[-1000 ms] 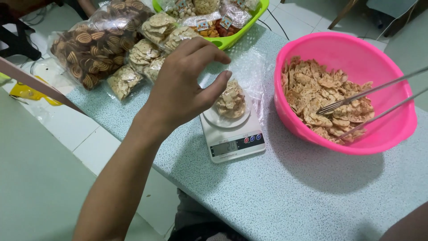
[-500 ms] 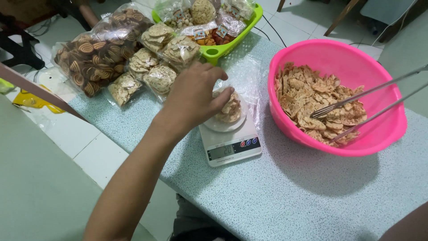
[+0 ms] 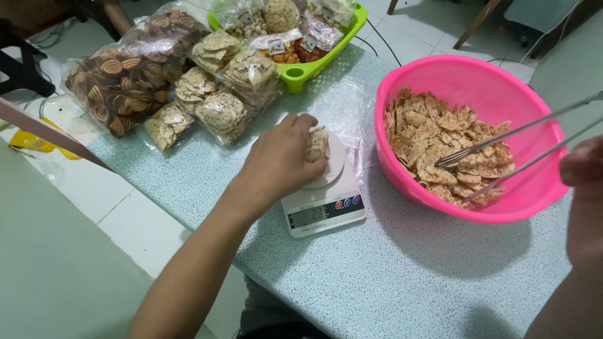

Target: A person uses tongs to transfer thin snack chips from a large pink bowl into a small plastic bag, then weighs the bag on a digital scale.

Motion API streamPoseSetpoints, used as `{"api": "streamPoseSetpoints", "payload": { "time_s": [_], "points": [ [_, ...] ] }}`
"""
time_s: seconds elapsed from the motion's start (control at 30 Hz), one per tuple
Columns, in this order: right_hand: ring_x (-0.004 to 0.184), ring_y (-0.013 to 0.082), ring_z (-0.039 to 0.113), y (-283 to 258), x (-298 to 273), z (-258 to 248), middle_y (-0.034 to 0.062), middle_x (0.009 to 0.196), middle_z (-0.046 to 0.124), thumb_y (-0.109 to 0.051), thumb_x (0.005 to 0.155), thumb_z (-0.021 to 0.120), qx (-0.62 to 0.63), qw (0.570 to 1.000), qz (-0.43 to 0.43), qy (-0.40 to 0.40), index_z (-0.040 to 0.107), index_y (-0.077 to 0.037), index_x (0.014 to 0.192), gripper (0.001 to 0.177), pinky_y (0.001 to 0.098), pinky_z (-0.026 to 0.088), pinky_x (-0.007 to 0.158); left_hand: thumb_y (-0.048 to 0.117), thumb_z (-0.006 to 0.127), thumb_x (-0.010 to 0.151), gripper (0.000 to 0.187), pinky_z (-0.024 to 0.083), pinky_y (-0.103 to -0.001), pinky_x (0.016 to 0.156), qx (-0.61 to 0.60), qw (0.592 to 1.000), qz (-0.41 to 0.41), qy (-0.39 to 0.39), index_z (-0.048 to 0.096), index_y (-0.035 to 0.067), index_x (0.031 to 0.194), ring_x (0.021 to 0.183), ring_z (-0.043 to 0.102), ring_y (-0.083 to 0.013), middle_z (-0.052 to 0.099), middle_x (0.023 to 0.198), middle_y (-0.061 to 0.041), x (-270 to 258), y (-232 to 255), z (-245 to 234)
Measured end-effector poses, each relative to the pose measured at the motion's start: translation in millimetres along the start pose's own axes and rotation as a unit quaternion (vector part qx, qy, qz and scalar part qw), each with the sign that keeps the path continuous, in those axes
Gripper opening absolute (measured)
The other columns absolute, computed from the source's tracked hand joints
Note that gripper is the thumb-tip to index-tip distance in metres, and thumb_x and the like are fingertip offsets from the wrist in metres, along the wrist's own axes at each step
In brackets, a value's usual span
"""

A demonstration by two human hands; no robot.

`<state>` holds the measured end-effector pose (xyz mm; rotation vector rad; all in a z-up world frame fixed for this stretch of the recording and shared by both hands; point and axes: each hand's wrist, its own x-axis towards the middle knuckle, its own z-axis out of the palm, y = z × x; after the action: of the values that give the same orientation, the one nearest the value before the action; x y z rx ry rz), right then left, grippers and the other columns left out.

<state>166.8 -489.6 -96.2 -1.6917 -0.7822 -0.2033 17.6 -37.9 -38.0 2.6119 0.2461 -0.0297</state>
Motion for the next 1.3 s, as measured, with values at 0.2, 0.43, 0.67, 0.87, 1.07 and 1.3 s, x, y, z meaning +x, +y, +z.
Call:
{"api": "streamPoseSetpoints", "payload": {
  "time_s": [0.2,0.43,0.67,0.87,1.07,1.3],
  "points": [
    [0.094,0.0191,0.096,-190.1,39.9,160.7,0.0089,0.104,0.1,-0.008,0.072,0.081,-0.082,0.884,0.39,-0.245,0.078,-0.013,0.129,0.057,0.0327,0.077,0.085,0.035,0.084,0.071,0.057,0.065,-0.026,0.074,-0.372,0.913,-0.14,0.09,0.064,0.021,0.123,0.101,0.075,-0.0155,0.073,0.119,-0.001,-49.2,3.2,-6.4],
    [0.088,0.0114,0.076,-173.0,0.1,257.7,0.0022,0.118,0.08,-0.032,0.081,0.075,-0.007,0.907,0.294,-0.301,0.055,-0.016,0.145,0.068,0.0255,0.064,0.075,0.028,0.072,0.082,0.068,0.071,-0.045,0.086,-0.694,0.698,-0.129,0.118,0.052,0.003,0.141,0.113,0.071,-0.0352,0.067,0.125,-0.02,-114.7,29.1,38.0],
    [0.107,0.0211,0.073,-157.7,-9.8,258.7,0.0149,0.119,0.074,-0.008,0.09,0.068,0.198,0.895,0.278,-0.289,0.053,0.001,0.139,0.052,0.0327,0.063,0.088,0.027,0.062,0.092,0.057,0.064,-0.042,0.09,-0.708,0.701,-0.032,0.074,0.046,0.009,0.144,0.11,0.065,-0.0287,0.061,0.123,-0.017,-141.0,-0.6,46.6],
    [0.099,0.0257,0.078,-163.3,0.5,259.0,0.0208,0.131,0.064,0.0,0.082,0.07,0.156,0.893,0.346,-0.242,0.04,-0.005,0.147,0.072,0.0327,0.069,0.085,0.011,0.075,0.083,0.046,0.071,-0.035,0.075,-0.638,0.74,-0.158,0.139,0.063,0.006,0.127,0.095,0.073,-0.0255,0.069,0.108,-0.015,-146.7,-42.1,24.6],
    [0.096,0.0305,0.075,-170.8,22.9,216.6,0.0206,0.133,0.066,0.0,0.085,0.061,0.087,0.946,0.276,-0.147,0.043,-0.005,0.143,0.061,0.0344,0.059,0.075,0.023,0.073,0.09,0.037,0.066,-0.027,0.069,-0.422,0.791,-0.315,0.312,0.064,0.009,0.123,0.089,0.078,-0.0177,0.079,0.107,-0.01,-122.8,-86.6,-14.8],
    [0.095,0.0414,0.067,-170.7,34.1,187.5,0.0299,0.135,0.061,0.005,0.089,0.05,0.063,0.967,0.243,-0.036,0.042,0.0,0.144,0.056,0.0415,0.051,0.079,0.06,0.079,0.092,0.078,0.053,-0.049,0.065,0.06,0.863,-0.258,0.429,0.053,0.003,0.138,0.086,0.068,-0.0316,0.065,0.096,-0.009,-100.8,-134.4,6.8]
  ]
}}
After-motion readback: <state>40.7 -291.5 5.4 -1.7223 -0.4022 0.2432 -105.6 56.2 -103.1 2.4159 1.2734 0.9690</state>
